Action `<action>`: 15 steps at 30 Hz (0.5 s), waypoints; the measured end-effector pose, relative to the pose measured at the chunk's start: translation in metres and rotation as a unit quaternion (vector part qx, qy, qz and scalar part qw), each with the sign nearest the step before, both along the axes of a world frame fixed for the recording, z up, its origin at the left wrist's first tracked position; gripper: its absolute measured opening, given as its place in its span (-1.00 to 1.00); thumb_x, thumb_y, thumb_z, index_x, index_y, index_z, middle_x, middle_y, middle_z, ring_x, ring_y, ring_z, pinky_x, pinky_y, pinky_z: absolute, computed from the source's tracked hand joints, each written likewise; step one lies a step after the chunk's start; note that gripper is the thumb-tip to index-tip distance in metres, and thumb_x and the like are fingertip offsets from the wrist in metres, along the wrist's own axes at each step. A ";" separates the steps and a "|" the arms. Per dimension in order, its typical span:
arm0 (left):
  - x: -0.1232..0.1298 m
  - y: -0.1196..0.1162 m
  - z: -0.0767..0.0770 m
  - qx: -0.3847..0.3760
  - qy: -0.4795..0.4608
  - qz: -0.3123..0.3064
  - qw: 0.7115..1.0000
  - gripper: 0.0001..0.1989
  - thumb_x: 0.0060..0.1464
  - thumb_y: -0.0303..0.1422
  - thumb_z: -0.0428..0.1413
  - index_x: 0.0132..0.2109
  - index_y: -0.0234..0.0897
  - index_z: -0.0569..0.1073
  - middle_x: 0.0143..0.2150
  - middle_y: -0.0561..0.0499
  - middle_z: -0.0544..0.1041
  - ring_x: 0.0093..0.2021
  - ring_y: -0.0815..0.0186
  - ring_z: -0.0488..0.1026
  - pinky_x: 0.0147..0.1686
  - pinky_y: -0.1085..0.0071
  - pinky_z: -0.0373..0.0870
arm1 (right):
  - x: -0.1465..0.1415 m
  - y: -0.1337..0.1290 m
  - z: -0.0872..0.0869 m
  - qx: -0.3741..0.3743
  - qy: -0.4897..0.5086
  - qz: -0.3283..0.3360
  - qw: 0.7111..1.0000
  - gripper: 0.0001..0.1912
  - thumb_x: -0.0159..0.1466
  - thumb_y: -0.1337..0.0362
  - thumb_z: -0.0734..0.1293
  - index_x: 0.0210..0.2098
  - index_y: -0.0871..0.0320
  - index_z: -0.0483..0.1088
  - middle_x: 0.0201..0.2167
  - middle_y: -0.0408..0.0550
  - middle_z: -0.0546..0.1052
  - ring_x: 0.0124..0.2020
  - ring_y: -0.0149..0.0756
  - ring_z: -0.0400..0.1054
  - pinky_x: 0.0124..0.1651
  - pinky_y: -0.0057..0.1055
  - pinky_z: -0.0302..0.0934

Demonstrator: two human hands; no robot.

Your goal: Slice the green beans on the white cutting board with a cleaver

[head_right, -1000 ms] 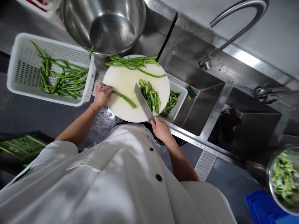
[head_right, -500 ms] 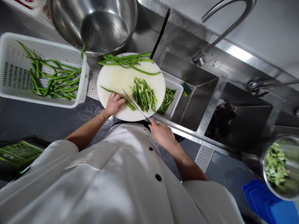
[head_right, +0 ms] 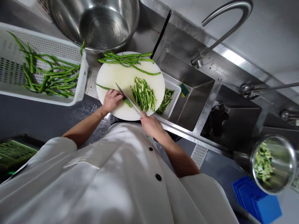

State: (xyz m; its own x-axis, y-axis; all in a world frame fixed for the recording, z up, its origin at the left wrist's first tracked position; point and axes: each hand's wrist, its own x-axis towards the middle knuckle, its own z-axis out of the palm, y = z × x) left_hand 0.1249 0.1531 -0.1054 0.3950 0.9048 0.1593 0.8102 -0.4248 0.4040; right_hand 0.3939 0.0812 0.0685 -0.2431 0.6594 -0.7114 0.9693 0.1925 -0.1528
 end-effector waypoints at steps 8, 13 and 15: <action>0.015 -0.014 0.000 -0.002 -0.003 -0.001 1.000 -0.71 0.38 -0.36 0.01 -0.06 -0.05 0.64 -0.06 -0.17 0.54 0.01 0.01 0.33 -0.04 0.00 0.31 | 0.014 -0.016 0.035 -0.001 -0.067 0.031 0.997 -0.61 0.60 0.18 0.08 0.30 0.21 0.23 -0.19 0.21 0.66 -0.12 0.08 0.59 -0.18 -0.28 0.25; 0.015 -0.014 0.000 -0.019 -0.011 0.004 1.000 -0.71 0.40 -0.35 0.00 -0.05 -0.03 0.63 -0.03 -0.17 0.53 0.02 0.00 0.31 -0.03 -0.01 0.28 | 0.013 -0.015 0.029 -0.011 -0.056 0.025 0.998 -0.64 0.60 0.18 0.09 0.26 0.20 0.27 -0.19 0.20 0.66 -0.14 0.06 0.59 -0.20 -0.30 0.23; 0.015 -0.014 0.000 -0.023 -0.016 0.004 1.000 -0.71 0.39 -0.36 0.00 -0.05 -0.03 0.63 -0.02 -0.18 0.53 0.02 -0.01 0.30 -0.03 -0.01 0.27 | 0.003 -0.007 0.011 -0.014 -0.025 0.009 1.000 -0.64 0.60 0.19 0.10 0.27 0.20 0.26 -0.13 0.21 0.66 -0.10 0.02 0.59 -0.16 -0.31 0.24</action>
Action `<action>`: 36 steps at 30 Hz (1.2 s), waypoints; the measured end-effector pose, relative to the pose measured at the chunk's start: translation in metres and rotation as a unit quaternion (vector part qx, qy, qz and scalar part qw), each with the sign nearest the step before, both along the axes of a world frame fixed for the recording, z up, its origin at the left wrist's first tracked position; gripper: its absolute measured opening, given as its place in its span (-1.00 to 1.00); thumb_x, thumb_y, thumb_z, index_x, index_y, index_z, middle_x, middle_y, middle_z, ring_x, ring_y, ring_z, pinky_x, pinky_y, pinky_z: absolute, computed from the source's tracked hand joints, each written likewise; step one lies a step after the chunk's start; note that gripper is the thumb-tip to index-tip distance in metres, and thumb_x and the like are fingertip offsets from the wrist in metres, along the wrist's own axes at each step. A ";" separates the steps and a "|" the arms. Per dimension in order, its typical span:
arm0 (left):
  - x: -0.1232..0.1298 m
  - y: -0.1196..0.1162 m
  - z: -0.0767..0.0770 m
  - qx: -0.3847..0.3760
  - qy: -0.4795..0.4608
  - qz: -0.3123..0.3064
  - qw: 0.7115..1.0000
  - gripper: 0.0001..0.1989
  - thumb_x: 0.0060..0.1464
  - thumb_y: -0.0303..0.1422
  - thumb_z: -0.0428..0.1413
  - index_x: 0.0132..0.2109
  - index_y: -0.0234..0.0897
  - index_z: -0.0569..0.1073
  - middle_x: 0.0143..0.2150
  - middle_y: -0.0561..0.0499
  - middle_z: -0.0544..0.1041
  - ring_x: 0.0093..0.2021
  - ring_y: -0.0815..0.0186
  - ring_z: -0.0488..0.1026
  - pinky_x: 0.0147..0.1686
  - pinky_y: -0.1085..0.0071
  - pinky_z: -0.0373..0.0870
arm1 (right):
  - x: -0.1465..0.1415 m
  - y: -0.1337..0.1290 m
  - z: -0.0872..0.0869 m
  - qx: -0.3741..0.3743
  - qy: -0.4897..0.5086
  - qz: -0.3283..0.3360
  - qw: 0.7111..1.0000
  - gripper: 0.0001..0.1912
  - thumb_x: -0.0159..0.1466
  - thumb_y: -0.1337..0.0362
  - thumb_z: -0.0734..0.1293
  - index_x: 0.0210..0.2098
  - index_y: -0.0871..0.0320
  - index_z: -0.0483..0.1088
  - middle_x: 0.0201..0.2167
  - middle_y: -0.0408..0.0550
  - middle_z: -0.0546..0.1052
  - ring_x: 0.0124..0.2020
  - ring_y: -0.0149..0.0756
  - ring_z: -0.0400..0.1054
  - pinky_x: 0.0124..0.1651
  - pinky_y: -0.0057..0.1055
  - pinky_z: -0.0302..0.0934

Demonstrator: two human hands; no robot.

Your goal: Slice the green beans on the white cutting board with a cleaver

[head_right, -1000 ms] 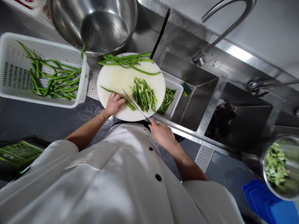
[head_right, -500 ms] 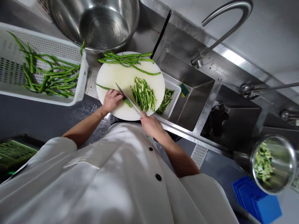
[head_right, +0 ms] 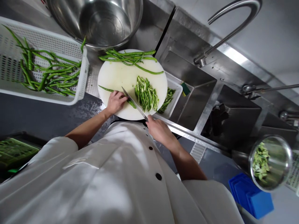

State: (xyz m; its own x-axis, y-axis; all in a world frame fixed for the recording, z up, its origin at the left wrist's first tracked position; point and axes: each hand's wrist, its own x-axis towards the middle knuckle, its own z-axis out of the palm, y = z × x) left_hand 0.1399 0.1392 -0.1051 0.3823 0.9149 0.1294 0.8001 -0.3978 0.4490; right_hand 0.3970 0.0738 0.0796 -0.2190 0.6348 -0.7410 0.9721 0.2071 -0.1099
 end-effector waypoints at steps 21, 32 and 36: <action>-0.005 0.001 -0.006 0.000 -0.017 0.012 1.000 -0.67 0.32 -0.48 -0.04 -0.04 -0.10 0.59 -0.03 -0.15 0.55 -0.01 0.02 0.32 -0.03 0.02 0.29 | -0.005 0.013 -0.022 0.033 0.018 -0.012 0.999 -0.51 0.60 0.10 0.08 0.39 0.20 0.21 -0.07 0.24 0.65 -0.05 0.04 0.56 -0.09 -0.31 0.24; -0.006 0.000 -0.013 0.003 -0.018 0.018 1.000 -0.72 0.35 -0.48 -0.07 -0.11 -0.19 0.54 -0.08 -0.16 0.54 -0.05 0.07 0.33 0.01 0.08 0.31 | -0.020 0.030 -0.029 0.035 0.051 -0.019 0.998 -0.54 0.59 0.11 0.10 0.36 0.20 0.24 -0.07 0.24 0.64 -0.05 0.05 0.55 -0.09 -0.30 0.23; -0.006 0.001 -0.016 0.017 -0.023 0.011 1.000 -0.70 0.38 -0.46 -0.11 -0.13 -0.19 0.52 -0.10 -0.14 0.53 -0.08 0.10 0.35 0.02 0.09 0.34 | -0.009 0.031 -0.026 0.019 0.069 -0.020 0.997 -0.57 0.58 0.14 0.12 0.31 0.21 0.30 -0.03 0.24 0.64 0.00 0.05 0.55 -0.04 -0.30 0.27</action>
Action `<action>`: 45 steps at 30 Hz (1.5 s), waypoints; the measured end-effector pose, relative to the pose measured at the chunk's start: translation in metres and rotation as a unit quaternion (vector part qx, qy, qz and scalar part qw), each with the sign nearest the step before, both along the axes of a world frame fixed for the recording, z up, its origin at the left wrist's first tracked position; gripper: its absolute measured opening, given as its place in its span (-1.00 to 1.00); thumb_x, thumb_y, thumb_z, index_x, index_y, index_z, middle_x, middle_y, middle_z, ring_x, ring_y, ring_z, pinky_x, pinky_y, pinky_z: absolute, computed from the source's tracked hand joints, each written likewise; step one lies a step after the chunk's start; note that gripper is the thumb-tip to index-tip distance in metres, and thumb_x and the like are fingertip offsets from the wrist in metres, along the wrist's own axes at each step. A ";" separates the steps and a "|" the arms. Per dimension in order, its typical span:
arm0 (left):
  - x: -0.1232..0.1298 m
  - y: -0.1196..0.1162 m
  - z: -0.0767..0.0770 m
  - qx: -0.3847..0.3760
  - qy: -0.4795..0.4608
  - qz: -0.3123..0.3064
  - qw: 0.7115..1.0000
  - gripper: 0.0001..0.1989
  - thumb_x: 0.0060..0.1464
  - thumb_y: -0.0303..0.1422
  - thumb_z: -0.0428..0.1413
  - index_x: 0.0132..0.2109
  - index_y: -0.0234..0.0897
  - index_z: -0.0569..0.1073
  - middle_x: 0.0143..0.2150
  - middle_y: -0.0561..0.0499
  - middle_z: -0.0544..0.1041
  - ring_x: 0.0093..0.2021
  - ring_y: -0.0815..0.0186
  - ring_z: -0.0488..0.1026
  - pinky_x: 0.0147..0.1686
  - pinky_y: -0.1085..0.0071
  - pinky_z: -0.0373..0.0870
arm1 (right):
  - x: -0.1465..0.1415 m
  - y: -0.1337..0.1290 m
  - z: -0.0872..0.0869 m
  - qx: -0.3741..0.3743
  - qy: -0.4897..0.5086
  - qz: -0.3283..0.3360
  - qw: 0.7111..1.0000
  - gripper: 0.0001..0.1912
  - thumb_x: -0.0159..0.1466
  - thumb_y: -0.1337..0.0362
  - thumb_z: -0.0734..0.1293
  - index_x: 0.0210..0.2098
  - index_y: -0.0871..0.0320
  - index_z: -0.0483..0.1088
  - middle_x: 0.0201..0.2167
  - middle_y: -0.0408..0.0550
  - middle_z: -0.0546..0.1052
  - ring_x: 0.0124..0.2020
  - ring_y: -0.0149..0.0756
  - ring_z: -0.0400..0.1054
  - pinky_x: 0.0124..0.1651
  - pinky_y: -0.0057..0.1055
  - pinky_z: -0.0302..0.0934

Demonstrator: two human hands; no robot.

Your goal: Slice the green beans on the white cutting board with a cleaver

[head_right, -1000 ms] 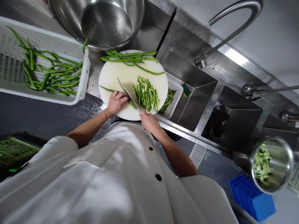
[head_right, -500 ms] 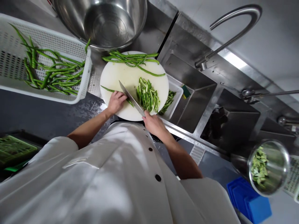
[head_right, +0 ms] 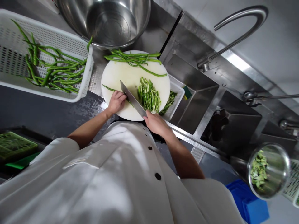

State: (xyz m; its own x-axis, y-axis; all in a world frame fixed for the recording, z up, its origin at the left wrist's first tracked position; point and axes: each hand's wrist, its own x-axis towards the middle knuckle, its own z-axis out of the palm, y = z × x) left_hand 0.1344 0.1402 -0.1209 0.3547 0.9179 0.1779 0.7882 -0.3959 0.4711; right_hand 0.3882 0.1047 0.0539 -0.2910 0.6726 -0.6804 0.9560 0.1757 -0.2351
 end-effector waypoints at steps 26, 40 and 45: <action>-0.034 -0.014 0.001 0.037 0.002 -0.013 0.999 -0.68 0.43 -0.33 -0.05 0.05 -0.21 0.59 0.04 -0.21 0.51 0.05 0.03 0.37 0.09 0.01 0.37 | 0.015 -0.034 -0.009 0.017 -0.073 0.014 0.997 -0.52 0.61 0.14 0.05 0.39 0.24 0.20 -0.09 0.21 0.66 -0.07 0.00 0.57 -0.10 -0.31 0.25; -0.027 -0.013 -0.006 0.040 0.004 -0.009 0.999 -0.64 0.48 -0.33 -0.11 0.06 -0.15 0.60 0.05 -0.16 0.58 0.02 0.09 0.42 0.08 0.07 0.40 | -0.011 -0.008 0.006 -0.008 -0.059 0.080 0.995 -0.57 0.61 0.16 0.04 0.35 0.21 0.19 -0.07 0.25 0.64 -0.05 0.02 0.59 -0.13 -0.30 0.27; -0.028 -0.013 -0.005 0.048 0.001 -0.008 0.999 -0.63 0.48 -0.37 -0.14 0.02 -0.19 0.58 -0.01 -0.17 0.59 -0.02 0.11 0.44 0.04 0.11 0.42 | -0.018 -0.001 0.001 0.006 -0.049 0.079 0.996 -0.54 0.61 0.13 0.04 0.37 0.23 0.16 -0.08 0.26 0.64 -0.04 0.07 0.58 -0.12 -0.27 0.28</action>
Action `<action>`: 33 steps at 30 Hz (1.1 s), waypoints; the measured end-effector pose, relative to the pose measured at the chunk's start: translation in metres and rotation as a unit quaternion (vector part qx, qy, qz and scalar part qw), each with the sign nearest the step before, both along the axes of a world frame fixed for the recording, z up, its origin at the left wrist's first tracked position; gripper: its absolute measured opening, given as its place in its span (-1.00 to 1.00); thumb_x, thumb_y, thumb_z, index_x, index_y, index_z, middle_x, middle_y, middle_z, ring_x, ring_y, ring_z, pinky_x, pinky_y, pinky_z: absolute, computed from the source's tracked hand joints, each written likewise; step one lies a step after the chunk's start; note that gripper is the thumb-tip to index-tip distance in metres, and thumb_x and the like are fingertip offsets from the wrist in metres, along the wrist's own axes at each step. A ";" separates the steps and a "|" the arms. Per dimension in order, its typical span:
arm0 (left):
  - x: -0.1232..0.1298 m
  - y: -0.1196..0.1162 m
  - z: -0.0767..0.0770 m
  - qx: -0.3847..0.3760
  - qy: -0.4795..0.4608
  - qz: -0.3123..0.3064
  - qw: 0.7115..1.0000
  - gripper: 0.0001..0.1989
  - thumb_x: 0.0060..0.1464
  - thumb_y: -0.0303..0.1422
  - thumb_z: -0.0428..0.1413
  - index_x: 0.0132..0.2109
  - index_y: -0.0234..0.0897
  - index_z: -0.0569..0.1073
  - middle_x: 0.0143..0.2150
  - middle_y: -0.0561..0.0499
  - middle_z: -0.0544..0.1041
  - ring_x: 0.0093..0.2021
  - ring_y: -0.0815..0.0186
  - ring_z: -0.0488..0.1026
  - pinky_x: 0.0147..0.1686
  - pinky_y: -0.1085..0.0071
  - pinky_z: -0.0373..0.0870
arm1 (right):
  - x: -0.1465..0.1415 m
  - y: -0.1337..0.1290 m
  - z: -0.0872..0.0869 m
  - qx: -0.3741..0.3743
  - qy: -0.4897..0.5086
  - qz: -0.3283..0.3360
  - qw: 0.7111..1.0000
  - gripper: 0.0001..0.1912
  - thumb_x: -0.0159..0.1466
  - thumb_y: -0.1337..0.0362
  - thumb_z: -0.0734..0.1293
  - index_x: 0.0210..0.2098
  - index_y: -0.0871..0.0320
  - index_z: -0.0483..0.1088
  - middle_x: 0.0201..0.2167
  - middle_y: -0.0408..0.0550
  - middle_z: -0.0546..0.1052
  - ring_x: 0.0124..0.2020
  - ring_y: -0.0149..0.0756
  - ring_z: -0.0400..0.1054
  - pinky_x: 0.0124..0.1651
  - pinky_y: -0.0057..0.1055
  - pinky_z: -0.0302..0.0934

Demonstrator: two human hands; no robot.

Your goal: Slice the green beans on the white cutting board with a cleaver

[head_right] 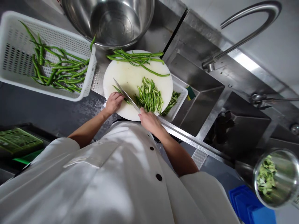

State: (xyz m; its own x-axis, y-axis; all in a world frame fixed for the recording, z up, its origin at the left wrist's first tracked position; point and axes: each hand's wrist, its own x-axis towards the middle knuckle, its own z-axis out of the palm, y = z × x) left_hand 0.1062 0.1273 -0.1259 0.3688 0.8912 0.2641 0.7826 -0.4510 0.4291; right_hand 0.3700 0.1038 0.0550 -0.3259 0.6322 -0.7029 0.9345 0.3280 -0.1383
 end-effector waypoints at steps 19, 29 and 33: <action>-0.020 0.021 0.015 -0.041 0.008 -0.026 0.999 -0.70 0.41 -0.32 -0.03 0.01 -0.15 0.60 0.05 -0.18 0.53 0.07 0.02 0.37 0.06 0.01 0.37 | 0.020 -0.015 -0.005 0.020 0.008 -0.094 0.995 -0.48 0.60 0.11 0.04 0.42 0.24 0.18 -0.06 0.25 0.64 0.00 0.08 0.54 -0.07 -0.28 0.24; -0.008 0.000 0.003 -0.043 -0.003 -0.009 0.999 -0.68 0.44 -0.34 -0.06 0.00 -0.13 0.61 0.00 -0.15 0.55 -0.01 0.09 0.39 0.05 0.07 0.36 | 0.015 -0.030 0.025 -0.034 -0.015 -0.031 0.999 -0.62 0.60 0.15 0.10 0.26 0.19 0.29 -0.15 0.15 0.66 -0.09 0.00 0.57 -0.18 -0.34 0.21; -0.009 0.003 0.000 -0.034 -0.007 -0.025 0.999 -0.65 0.46 -0.32 -0.10 0.01 -0.14 0.60 0.00 -0.15 0.56 -0.02 0.11 0.40 0.04 0.09 0.37 | -0.008 -0.018 -0.005 -0.010 0.022 -0.043 0.999 -0.54 0.60 0.18 0.06 0.38 0.26 0.19 -0.02 0.24 0.64 0.03 0.02 0.54 -0.10 -0.33 0.24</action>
State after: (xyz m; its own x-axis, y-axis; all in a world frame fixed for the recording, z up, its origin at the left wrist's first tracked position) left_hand 0.0974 0.1305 -0.1258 0.4101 0.8878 0.2087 0.7538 -0.4588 0.4703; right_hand 0.3617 0.0858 0.0498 -0.3024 0.6454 -0.7014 0.9518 0.2440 -0.1858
